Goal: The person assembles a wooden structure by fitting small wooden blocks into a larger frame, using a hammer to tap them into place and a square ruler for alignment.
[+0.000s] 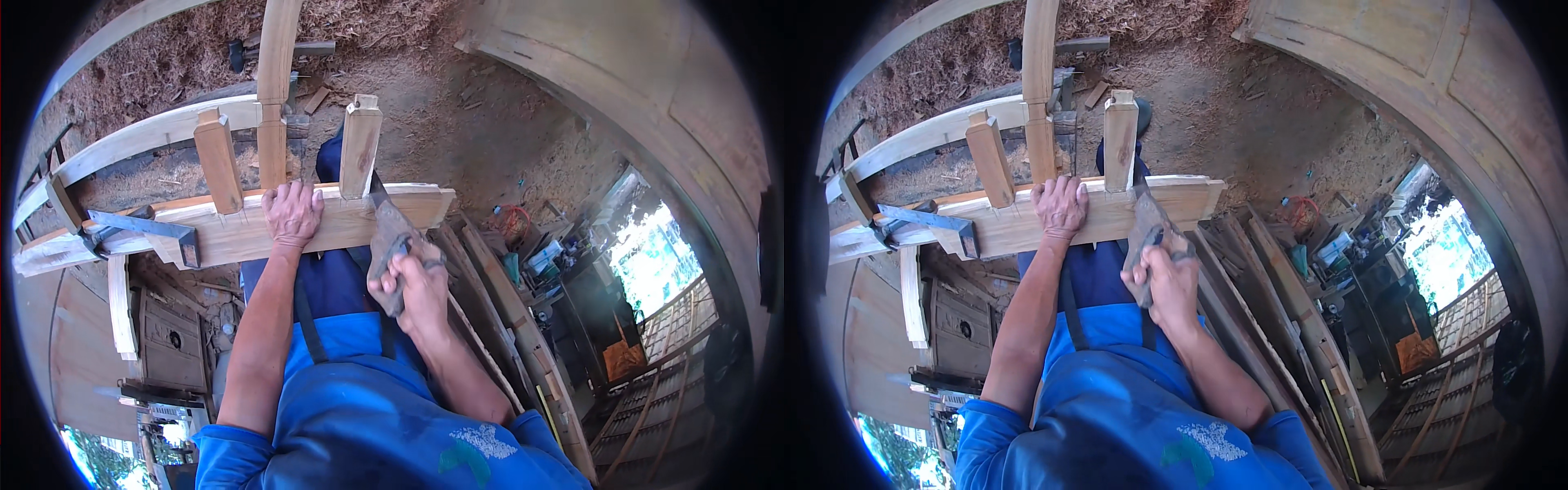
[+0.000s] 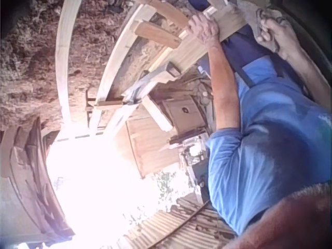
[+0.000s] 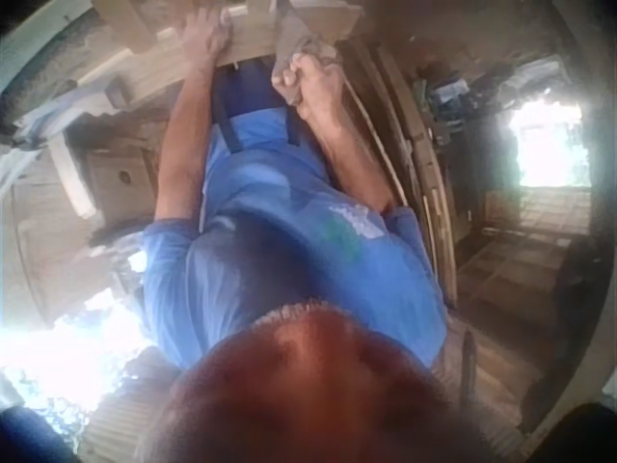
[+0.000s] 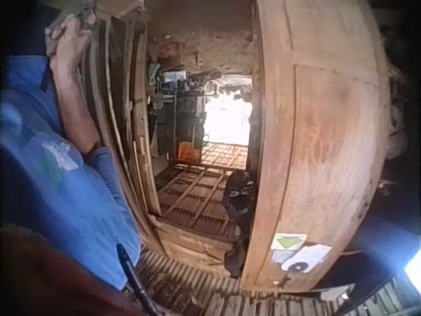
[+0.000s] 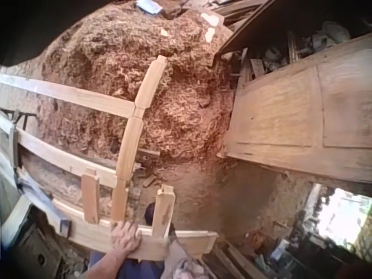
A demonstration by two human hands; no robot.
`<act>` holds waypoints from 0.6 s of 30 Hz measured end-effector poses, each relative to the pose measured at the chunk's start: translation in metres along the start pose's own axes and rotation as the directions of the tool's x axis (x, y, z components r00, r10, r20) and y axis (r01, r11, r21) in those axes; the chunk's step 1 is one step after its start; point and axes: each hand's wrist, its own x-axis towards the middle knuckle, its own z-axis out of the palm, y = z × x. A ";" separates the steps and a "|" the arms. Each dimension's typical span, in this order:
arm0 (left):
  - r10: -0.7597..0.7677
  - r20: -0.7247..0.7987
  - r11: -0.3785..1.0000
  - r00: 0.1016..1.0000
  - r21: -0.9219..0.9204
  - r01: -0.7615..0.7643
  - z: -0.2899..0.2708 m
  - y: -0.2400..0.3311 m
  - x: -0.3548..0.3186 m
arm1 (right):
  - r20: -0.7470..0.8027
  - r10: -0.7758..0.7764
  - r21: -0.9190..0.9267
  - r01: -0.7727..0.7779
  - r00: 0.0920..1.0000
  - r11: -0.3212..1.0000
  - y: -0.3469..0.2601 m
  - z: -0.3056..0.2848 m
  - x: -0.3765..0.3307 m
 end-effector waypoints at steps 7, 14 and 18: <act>-0.006 0.051 1.000 0.999 -0.004 0.006 -0.001 -0.001 -0.003 | -0.002 0.027 0.011 -0.027 1.000 1.000 -0.017 -0.003 -0.049; -0.002 0.033 1.000 0.999 -0.023 0.003 0.002 -0.004 0.003 | 0.002 0.031 0.026 -0.031 1.000 0.999 -0.005 0.014 0.016; -0.011 0.055 1.000 0.998 -0.015 0.012 -0.004 -0.003 -0.001 | -0.010 0.043 0.027 -0.043 0.999 0.999 -0.020 0.010 -0.036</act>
